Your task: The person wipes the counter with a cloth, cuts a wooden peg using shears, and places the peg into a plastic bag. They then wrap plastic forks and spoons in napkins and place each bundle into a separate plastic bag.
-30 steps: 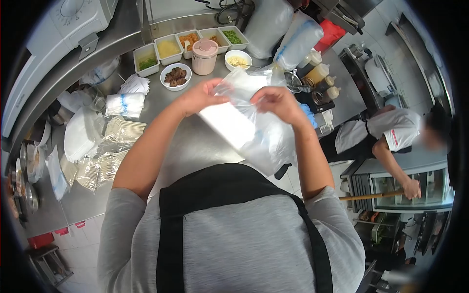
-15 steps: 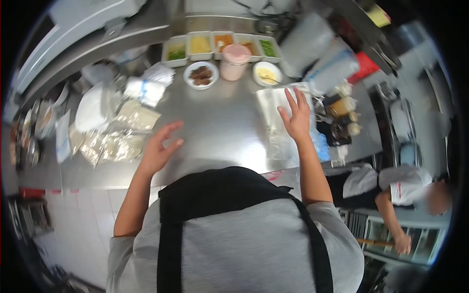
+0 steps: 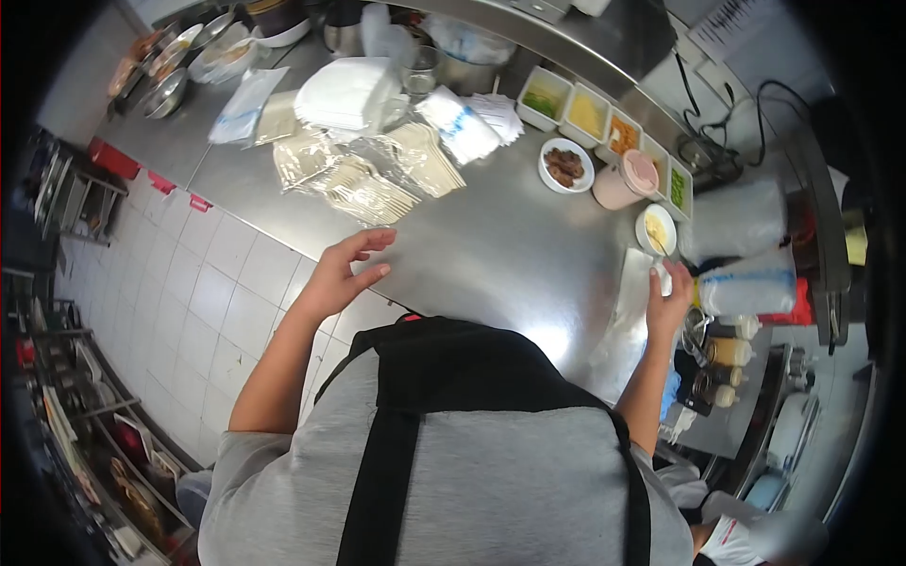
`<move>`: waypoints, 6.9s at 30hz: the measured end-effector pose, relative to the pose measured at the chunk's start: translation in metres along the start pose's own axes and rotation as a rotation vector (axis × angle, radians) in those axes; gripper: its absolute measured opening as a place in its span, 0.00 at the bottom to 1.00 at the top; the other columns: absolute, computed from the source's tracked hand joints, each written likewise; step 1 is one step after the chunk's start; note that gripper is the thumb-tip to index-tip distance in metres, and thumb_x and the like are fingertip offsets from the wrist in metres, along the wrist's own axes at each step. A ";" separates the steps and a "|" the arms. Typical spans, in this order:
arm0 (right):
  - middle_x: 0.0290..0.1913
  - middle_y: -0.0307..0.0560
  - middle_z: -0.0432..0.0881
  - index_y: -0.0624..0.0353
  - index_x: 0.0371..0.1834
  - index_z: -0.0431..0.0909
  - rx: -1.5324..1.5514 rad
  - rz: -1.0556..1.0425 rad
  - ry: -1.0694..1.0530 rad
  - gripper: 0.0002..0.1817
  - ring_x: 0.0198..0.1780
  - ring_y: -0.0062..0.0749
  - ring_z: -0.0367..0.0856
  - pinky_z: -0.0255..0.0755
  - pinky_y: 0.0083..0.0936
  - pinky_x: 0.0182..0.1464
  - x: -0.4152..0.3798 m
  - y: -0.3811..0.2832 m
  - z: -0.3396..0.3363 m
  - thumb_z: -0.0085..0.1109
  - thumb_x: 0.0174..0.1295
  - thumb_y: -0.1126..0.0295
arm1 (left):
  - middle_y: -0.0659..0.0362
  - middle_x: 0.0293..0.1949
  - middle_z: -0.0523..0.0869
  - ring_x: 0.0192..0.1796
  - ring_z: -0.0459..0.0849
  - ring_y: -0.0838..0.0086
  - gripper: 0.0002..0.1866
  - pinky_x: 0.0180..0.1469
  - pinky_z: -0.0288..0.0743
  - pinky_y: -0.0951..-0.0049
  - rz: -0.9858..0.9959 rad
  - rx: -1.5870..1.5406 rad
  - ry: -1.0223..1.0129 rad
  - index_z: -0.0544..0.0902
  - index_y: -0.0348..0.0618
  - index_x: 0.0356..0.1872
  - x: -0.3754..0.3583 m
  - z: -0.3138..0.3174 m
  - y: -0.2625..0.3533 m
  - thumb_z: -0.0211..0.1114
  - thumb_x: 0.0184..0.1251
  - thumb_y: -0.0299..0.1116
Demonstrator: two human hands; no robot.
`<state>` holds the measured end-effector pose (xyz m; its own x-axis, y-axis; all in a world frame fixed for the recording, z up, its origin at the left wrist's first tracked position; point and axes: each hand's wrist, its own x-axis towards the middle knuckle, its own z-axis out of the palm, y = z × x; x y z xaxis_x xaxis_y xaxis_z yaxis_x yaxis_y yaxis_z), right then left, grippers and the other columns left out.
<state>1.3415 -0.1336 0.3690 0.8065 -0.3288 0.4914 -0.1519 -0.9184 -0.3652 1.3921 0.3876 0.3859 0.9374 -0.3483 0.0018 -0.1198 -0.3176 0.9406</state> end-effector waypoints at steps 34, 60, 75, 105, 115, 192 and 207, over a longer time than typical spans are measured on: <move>0.39 0.49 0.77 0.57 0.36 0.81 0.914 -0.029 -0.562 0.10 0.33 0.34 0.81 0.75 0.28 0.36 0.023 -0.257 0.177 0.53 0.54 0.82 | 0.57 0.42 0.85 0.45 0.83 0.58 0.13 0.48 0.76 0.63 0.353 0.785 -0.119 0.84 0.42 0.39 0.232 -0.185 -0.055 0.69 0.50 0.25; 0.36 0.52 0.77 0.61 0.32 0.77 0.383 -0.001 -0.436 0.06 0.38 0.46 0.77 0.71 0.33 0.42 -0.045 -0.114 0.083 0.57 0.62 0.70 | 0.59 0.42 0.82 0.47 0.82 0.67 0.09 0.43 0.78 0.67 0.886 0.879 -0.104 0.79 0.45 0.38 0.103 0.073 0.015 0.57 0.55 0.31; 0.42 0.53 0.78 0.57 0.50 0.78 0.283 -0.256 -0.226 0.14 0.44 0.49 0.75 0.71 0.38 0.47 -0.047 -0.117 0.086 0.57 0.61 0.68 | 0.57 0.49 0.81 0.56 0.78 0.63 0.12 0.53 0.75 0.65 0.647 0.809 -0.062 0.80 0.43 0.41 0.038 0.094 -0.048 0.59 0.54 0.28; 0.38 0.47 0.80 0.60 0.39 0.84 0.396 -0.401 -0.359 0.13 0.46 0.44 0.76 0.72 0.35 0.48 -0.048 -0.200 0.133 0.68 0.50 0.69 | 0.58 0.41 0.81 0.47 0.79 0.65 0.17 0.47 0.76 0.68 0.756 0.720 -0.173 0.80 0.44 0.45 0.035 0.099 -0.050 0.59 0.51 0.28; 0.32 0.47 0.82 0.57 0.29 0.82 0.398 -0.382 -0.566 0.08 0.39 0.44 0.77 0.71 0.36 0.43 -0.006 -0.201 0.095 0.68 0.49 0.66 | 0.61 0.38 0.82 0.49 0.79 0.64 0.17 0.52 0.69 0.61 0.516 0.661 -0.102 0.81 0.52 0.48 0.106 0.084 -0.003 0.67 0.54 0.33; 0.38 0.48 0.78 0.49 0.76 0.37 0.729 0.247 -0.650 0.48 0.32 0.29 0.78 0.77 0.25 0.35 0.068 -0.228 0.191 0.61 0.60 0.72 | 0.45 0.46 0.79 0.46 0.82 0.50 0.31 0.47 0.77 0.56 -0.070 0.622 0.348 0.66 0.42 0.59 0.248 0.013 -0.040 0.70 0.54 0.30; 0.46 0.48 0.80 0.57 0.43 0.80 0.583 -0.333 -0.394 0.15 0.50 0.47 0.75 0.71 0.36 0.53 -0.013 -0.162 0.106 0.65 0.49 0.77 | 0.56 0.44 0.79 0.50 0.78 0.61 0.18 0.53 0.72 0.62 0.817 0.567 -0.284 0.78 0.45 0.44 0.111 0.063 -0.018 0.68 0.52 0.38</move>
<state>1.4158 0.0432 0.3380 0.9172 0.1467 0.3704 0.3706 -0.6555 -0.6580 1.4777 0.2993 0.3474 0.3978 -0.8163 0.4188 -0.8907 -0.2341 0.3897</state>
